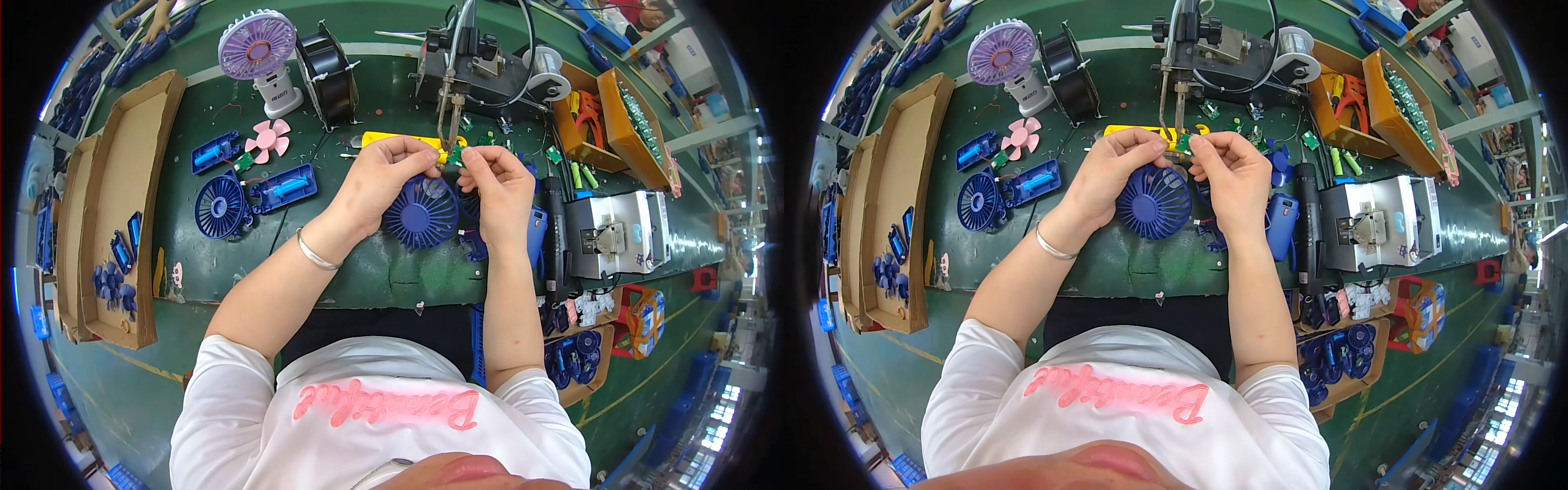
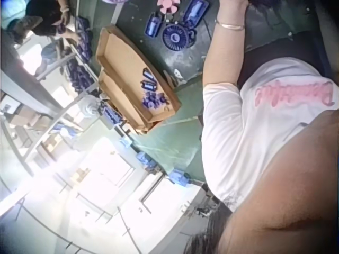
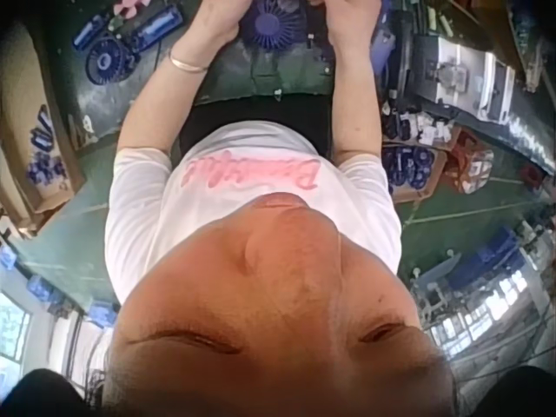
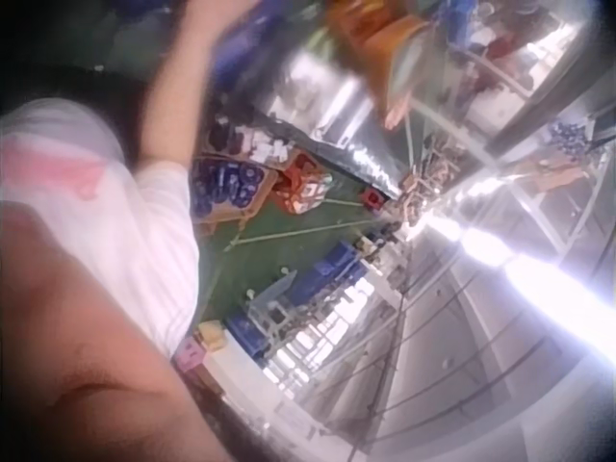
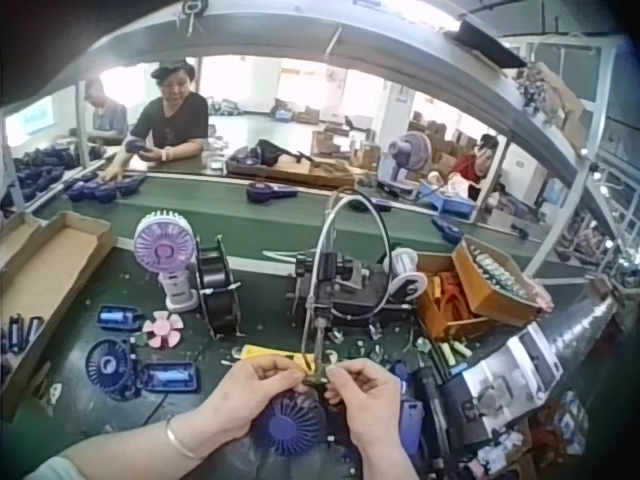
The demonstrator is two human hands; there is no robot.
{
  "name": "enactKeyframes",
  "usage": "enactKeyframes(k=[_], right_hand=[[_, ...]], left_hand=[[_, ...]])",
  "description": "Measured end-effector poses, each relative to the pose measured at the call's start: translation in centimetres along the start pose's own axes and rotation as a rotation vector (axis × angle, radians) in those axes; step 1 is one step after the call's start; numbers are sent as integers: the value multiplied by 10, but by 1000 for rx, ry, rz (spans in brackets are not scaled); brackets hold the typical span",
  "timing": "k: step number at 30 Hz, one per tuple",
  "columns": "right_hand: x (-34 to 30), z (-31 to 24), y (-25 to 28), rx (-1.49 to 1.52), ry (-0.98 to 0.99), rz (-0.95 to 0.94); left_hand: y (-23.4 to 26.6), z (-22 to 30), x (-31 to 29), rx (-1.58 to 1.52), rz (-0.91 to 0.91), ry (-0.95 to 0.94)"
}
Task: The person assembles mini handheld fans by connecting circuit boards to fan housings by hand, driving screws into a fan motor with an electric screwdriver, turning on an assembled fan, and taking additional circuit boards from a tray to fit onto other fan parts.
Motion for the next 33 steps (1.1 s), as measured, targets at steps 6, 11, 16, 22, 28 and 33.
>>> enactKeyframes(k=[6,11,16,22,28,33], right_hand=[[2,4,16,118,70,118],[-6,-2,23,-28,66,234],[-7,3,21,-31,43,191],[-6,1,23,-55,38,176],[-4,-3,36,-26,120,279],[-5,-9,34,-9,151,282]], left_hand=[[5,4,-1,-11,28,-20],[7,-12,-5,77,18,162],[-8,-26,-12,60,-108,290],[-16,-32,-16,-324,-160,453],[-23,-38,-14,-524,-184,553],[-23,-34,-18,-454,-222,488]])
Point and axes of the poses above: each hand's wrist, its own x-axis towards the middle knuckle, its own y-axis out of the back of the hand, z = x × y, the point moved 6 cm from there along x, towards the middle knuckle, and after that the axes turned 13 degrees about -z, right-handed, at the moved point
